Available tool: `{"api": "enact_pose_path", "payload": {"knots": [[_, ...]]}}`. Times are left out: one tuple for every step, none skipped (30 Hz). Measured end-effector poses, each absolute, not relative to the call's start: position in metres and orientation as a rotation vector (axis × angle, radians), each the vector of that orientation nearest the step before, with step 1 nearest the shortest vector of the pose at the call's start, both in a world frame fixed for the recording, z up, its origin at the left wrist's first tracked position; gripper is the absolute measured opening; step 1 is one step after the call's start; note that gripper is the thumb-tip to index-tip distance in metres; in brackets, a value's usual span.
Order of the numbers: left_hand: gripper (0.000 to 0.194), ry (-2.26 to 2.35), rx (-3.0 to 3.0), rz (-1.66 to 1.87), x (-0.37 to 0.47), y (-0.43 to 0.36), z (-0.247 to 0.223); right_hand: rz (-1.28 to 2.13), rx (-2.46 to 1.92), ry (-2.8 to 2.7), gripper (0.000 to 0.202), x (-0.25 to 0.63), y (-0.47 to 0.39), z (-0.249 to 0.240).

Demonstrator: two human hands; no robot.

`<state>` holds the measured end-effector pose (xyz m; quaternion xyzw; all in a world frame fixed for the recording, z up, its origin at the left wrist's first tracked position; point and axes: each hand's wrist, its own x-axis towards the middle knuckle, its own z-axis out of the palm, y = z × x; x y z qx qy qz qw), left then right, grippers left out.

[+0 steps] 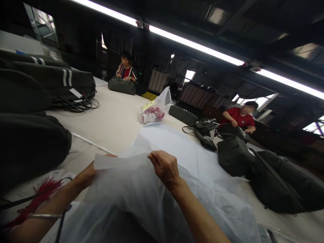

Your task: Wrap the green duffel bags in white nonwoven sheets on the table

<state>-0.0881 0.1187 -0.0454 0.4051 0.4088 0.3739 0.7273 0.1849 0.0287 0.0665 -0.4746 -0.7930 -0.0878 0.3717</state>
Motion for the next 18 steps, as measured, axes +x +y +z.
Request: {"api": "enact_pose_path", "payload": {"knots": [[0.052,0.905,0.888,0.84,-0.091,0.112,-0.046,-0.219,-1.254,-2.028,0.016,0.189,0.038,0.067],[0.051,0.911,0.882,0.849,-0.092,0.107,-0.048,-0.213,-1.304,-2.028,0.018,0.193,0.048,0.067],[0.049,0.923,0.872,0.858,-0.094,0.101,-0.051,-0.205,-1.364,-2.032,0.021,0.198,0.057,0.065],[0.048,0.931,0.856,0.86,-0.095,0.096,-0.054,-0.189,-1.43,-2.044,0.024,0.202,0.065,0.062],[0.047,0.932,0.841,0.861,-0.095,0.092,-0.058,-0.157,-1.496,-2.059,0.026,0.206,0.072,0.058],[0.048,0.929,0.831,0.858,-0.096,0.089,-0.062,-0.108,-1.558,-2.072,0.026,0.209,0.079,0.052],[0.05,0.923,0.824,0.849,-0.096,0.086,-0.065,-0.042,-1.615,-2.068,0.026,0.212,0.084,0.046],[0.052,0.921,0.82,0.837,-0.097,0.084,-0.068,0.039,-1.662,-2.041,0.025,0.214,0.088,0.04],[0.054,0.917,0.821,0.818,-0.099,0.082,-0.07,0.133,-1.699,-1.992,0.025,0.216,0.092,0.033],[0.054,0.909,0.815,0.805,-0.102,0.079,-0.072,0.232,-1.723,-1.928,0.025,0.217,0.094,0.027],[0.053,0.89,0.795,0.799,-0.106,0.077,-0.073,0.331,-1.737,-1.863,0.025,0.218,0.096,0.022],[0.054,0.86,0.768,0.795,-0.111,0.074,-0.074,0.422,-1.745,-1.808,0.026,0.218,0.097,0.017],[0.059,0.821,0.742,0.797,-0.116,0.071,-0.075,0.499,-1.748,-1.77,0.026,0.218,0.098,0.014],[0.065,0.781,0.728,0.802,-0.122,0.068,-0.075,0.56,-1.751,-1.748,0.026,0.218,0.098,0.012],[0.072,0.753,0.736,0.807,-0.127,0.066,-0.075,0.603,-1.754,-1.737,0.026,0.218,0.098,0.01],[0.075,0.75,0.772,0.813,-0.13,0.064,-0.075,0.628,-1.758,-1.731,0.025,0.217,0.099,0.01],[0.074,0.777,0.835,0.81,-0.132,0.062,-0.073,0.644,-1.763,-1.728,0.025,0.217,0.099,0.011],[0.069,0.84,0.91,0.803,-0.132,0.061,-0.071,0.655,-1.769,-1.725,0.025,0.217,0.1,0.012]]}}
